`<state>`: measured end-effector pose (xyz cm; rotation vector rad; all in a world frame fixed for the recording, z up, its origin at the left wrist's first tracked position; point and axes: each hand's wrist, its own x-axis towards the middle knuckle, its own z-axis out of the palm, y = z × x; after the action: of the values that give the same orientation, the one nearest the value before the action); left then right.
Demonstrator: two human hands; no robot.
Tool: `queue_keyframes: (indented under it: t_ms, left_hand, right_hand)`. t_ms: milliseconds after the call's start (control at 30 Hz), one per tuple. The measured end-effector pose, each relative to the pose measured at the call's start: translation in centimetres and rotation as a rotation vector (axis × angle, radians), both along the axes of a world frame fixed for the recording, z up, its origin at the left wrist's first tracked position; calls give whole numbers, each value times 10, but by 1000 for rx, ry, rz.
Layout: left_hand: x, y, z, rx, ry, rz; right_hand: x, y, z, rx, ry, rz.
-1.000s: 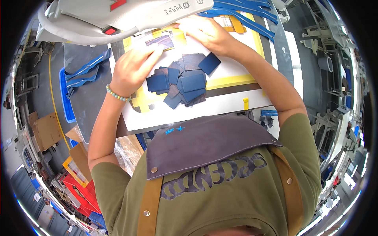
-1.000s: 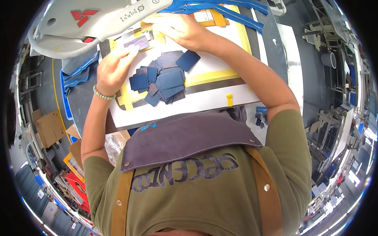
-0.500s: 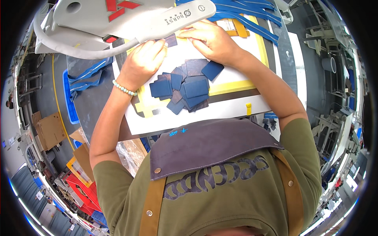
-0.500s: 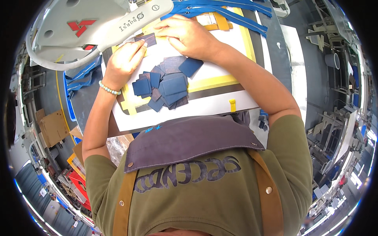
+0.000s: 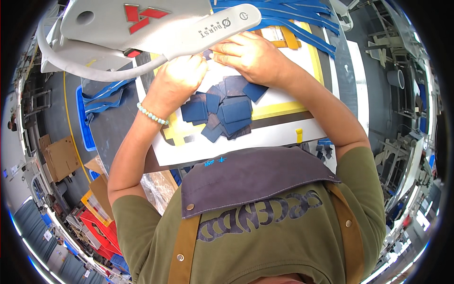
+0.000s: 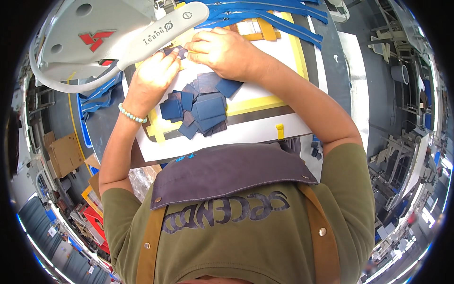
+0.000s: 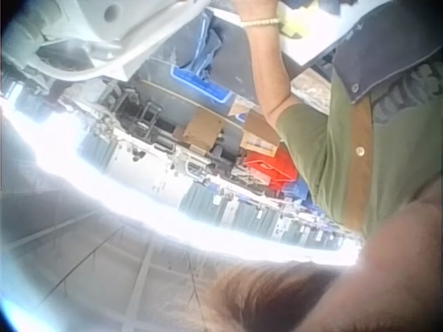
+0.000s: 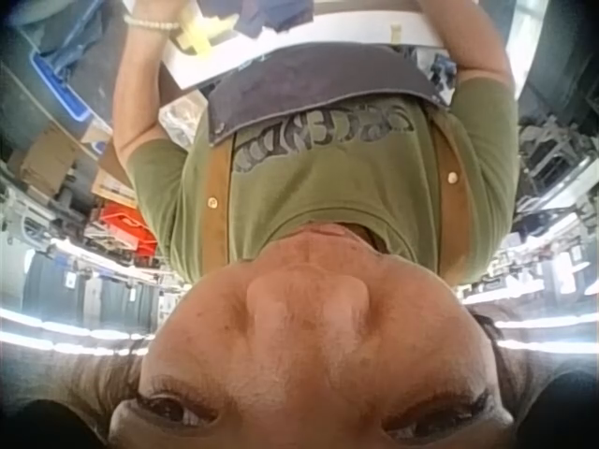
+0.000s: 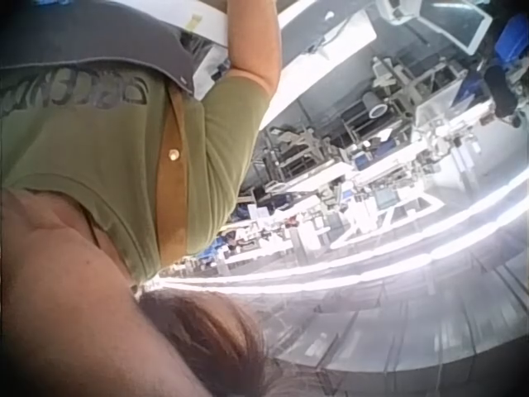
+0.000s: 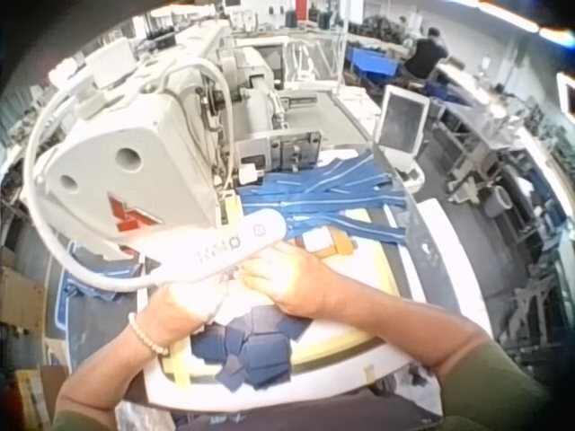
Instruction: Using an industrial sewing machine to attach small leather patches onto fabric straps.
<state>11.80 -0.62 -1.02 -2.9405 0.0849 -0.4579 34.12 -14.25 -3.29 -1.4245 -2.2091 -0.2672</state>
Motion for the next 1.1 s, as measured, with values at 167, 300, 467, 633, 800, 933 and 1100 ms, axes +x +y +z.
queue_keyframes:
  t_ms: [167,300,467,633,800,933,1100]
  left_hand:
    - [1,-3,0,30,36,31]
    - [5,-4,6,34,14,16]
    - [6,-5,5,62,20,46]
    - [11,-6,8,39,3,51]
    - [10,-7,7,-29,-32,67]
    - [-1,-7,5,-149,-94,69]
    - [-17,-13,6,-234,-339,205]
  right_hand:
    - [1,2,5,-26,11,27]
    - [3,4,4,15,15,43]
    - [4,6,8,-28,37,72]
    - [1,7,7,-44,76,43]
    - [0,8,2,-30,145,11]
    - [3,5,6,15,282,-37]
    - [5,5,8,65,342,-73]
